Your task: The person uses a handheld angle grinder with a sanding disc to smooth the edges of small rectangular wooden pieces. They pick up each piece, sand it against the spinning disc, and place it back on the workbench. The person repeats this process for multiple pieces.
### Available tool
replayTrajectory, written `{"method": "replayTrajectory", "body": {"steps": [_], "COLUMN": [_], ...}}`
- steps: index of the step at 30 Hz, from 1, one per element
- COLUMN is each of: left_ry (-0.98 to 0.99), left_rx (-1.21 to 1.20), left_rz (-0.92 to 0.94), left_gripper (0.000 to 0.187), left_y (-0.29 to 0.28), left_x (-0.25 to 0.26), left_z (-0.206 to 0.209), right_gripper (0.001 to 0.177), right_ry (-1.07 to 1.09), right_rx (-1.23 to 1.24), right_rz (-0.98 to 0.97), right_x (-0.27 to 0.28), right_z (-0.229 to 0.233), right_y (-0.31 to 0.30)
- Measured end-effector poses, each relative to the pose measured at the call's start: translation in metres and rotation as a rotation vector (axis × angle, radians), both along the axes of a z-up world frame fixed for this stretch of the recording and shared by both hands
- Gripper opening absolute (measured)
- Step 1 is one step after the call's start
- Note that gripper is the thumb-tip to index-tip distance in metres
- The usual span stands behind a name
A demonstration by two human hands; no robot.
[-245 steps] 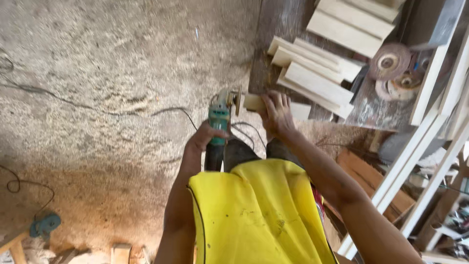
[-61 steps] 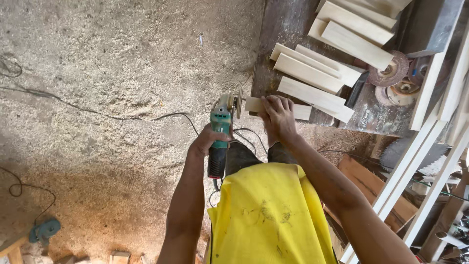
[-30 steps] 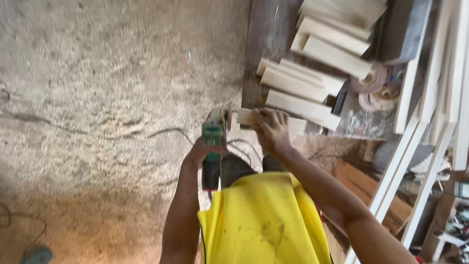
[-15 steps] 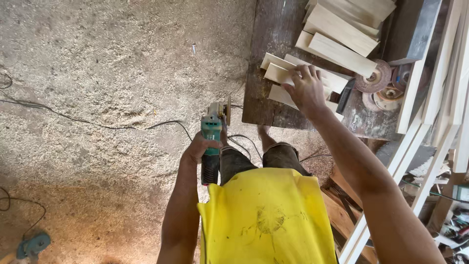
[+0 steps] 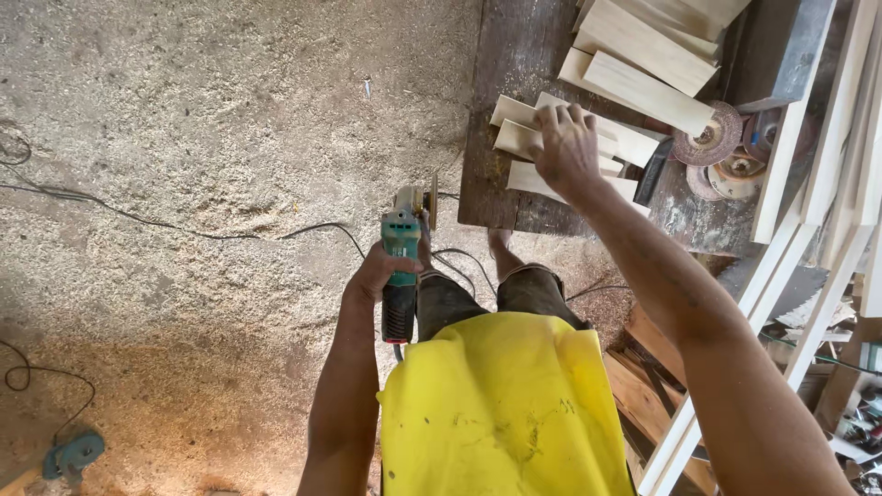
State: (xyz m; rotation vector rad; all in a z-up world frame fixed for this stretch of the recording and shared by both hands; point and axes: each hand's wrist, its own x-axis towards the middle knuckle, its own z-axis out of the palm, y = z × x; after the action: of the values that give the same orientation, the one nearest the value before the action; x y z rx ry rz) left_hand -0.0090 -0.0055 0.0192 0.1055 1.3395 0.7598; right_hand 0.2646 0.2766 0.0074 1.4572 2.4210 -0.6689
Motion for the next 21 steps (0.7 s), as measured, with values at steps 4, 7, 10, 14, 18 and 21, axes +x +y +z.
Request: {"method": "replayTrajectory", "body": {"steps": [4,7,10,14,18,21], "left_ry": [0.009,-0.013,-0.026,-0.056,-0.085,-0.141], "left_rx": [0.024,0.021,0.039,0.009,0.083,0.104], "left_rz": [-0.002,0.024,0.021,-0.010,0.013,0.018], "left_gripper": [0.063,0.060,0.057,0.051,0.056,0.056], "left_y": [0.002,-0.003,-0.002,-0.018,0.000,-0.008], "left_x": [-0.002,-0.002,-0.005,-0.005,-0.008,-0.007], "left_z": [0.002,0.001,-0.004,-0.010,-0.017,-0.013], "right_gripper": [0.075,0.072,0.065,0.043,0.053,0.046], "right_ry": [-0.024,-0.041,0.099,0.279,0.332,0.627], "right_rx": [0.196,0.259,0.278,0.208,0.323,0.471], "right_rz": [0.212,0.328,0.275,0.138,0.398,0.367], "right_x": [-0.012,-0.014,-0.018,-0.028,-0.033,-0.011], "right_z": [0.005,0.002,0.022,0.074,0.081,0.029], "right_y": [-0.008,-0.001,0.006,-0.071,-0.157,-0.159]}}
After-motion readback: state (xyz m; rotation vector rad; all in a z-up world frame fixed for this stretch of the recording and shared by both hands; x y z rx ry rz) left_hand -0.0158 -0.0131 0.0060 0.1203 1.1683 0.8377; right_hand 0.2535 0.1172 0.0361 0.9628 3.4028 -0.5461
